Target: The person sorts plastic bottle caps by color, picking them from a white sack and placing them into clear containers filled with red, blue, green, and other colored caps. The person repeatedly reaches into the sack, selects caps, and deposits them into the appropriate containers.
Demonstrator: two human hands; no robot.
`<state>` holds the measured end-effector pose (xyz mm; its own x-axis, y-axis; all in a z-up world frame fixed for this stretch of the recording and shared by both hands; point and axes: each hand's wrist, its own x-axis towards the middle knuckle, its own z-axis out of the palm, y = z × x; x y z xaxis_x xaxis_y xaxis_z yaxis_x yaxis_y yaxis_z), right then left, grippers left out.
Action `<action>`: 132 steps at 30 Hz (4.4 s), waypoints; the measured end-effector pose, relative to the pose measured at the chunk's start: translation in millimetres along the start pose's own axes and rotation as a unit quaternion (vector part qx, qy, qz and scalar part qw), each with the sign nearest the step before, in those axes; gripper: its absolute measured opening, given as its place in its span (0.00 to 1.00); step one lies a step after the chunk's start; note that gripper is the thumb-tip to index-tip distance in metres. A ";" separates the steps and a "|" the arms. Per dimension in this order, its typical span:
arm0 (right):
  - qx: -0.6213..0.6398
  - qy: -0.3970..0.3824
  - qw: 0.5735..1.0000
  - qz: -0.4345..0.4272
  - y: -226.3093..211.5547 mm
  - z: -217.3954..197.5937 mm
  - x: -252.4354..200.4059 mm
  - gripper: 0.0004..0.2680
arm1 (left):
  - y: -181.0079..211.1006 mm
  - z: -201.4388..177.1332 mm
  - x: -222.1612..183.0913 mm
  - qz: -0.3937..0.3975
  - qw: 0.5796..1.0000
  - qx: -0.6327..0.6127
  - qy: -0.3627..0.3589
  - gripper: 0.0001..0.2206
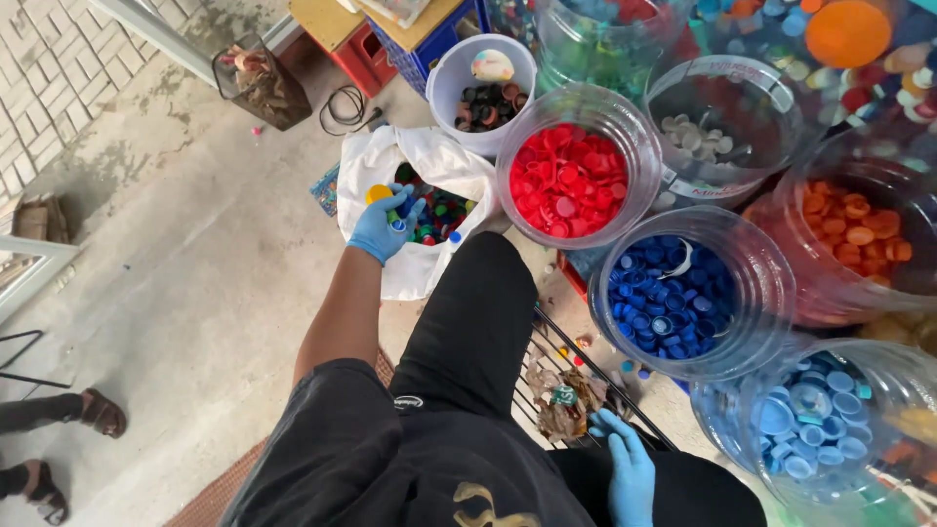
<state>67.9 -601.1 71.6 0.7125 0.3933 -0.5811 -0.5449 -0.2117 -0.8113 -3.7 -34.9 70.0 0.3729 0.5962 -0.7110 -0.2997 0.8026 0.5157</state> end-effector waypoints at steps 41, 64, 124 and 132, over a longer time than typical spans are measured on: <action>0.068 -0.075 0.971 -0.217 -125.7 134.1 -58.0 0.24 | -119.7 77.8 -277.3 -0.257 0.854 0.217 -0.396 0.12; -0.073 0.214 0.922 -0.313 -160.9 61.6 -18.1 0.23 | -194.5 71.4 -220.3 -0.106 0.776 0.467 -0.412 0.09; 0.190 0.122 0.951 -0.213 -39.7 50.1 -46.4 0.24 | -61.9 364.2 -90.4 -0.115 0.870 0.264 -0.401 0.33; 0.234 0.139 0.936 -0.221 -22.9 47.7 -41.4 0.26 | -128.6 274.2 -108.8 -0.247 0.830 0.256 -0.431 0.11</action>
<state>29.8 -569.9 117.2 0.9664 0.0877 -0.2415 -0.2568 0.3576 -0.8979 235.1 -197.2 212.1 0.8943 -0.1909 -0.4048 0.4063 0.7253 0.5557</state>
